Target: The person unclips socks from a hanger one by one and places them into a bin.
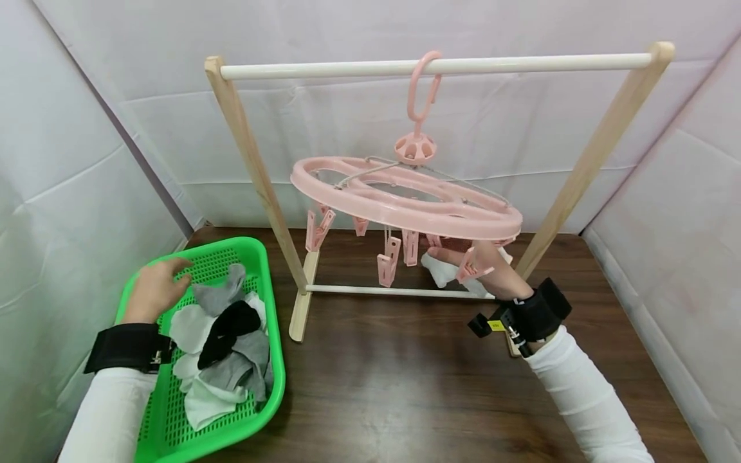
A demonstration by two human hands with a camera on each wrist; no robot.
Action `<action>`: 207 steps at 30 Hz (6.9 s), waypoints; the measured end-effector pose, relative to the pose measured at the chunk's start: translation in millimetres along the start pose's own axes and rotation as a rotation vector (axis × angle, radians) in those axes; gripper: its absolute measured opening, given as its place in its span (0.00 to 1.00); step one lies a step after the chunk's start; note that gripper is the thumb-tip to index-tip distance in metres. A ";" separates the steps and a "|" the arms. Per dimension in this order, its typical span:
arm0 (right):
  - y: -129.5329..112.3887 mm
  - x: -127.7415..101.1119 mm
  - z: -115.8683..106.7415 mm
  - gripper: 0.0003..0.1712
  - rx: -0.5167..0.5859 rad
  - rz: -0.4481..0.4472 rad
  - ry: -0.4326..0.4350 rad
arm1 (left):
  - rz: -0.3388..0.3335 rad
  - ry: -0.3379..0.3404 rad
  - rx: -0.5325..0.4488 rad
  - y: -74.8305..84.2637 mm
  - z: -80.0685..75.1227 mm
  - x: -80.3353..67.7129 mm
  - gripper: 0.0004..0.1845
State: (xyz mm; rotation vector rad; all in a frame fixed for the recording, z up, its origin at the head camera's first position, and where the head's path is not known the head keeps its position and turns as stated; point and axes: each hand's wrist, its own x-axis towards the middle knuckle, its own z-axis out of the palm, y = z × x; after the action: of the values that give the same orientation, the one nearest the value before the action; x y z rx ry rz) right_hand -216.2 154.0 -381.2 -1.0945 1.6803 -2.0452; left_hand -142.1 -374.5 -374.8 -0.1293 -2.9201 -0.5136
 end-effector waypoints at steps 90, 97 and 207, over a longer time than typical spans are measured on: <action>-112.3 4.6 44.3 0.19 -1.017 -0.649 -0.006 | 0.224 -0.067 -0.079 80.8 42.4 -46.1 0.12; -104.9 22.3 68.9 0.15 -1.078 -0.710 -0.031 | 0.226 -0.084 -0.089 87.9 45.5 -47.6 0.13; 8.5 21.5 74.5 0.19 -0.456 -0.210 -0.024 | 0.270 0.236 -0.452 206.2 110.5 -20.0 0.11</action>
State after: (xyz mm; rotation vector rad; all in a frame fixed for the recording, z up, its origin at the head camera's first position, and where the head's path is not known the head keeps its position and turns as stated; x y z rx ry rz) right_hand -180.9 84.4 -378.1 -1.4823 2.1657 -1.7921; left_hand -116.0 -144.3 -412.7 -0.4766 -2.4607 -1.0479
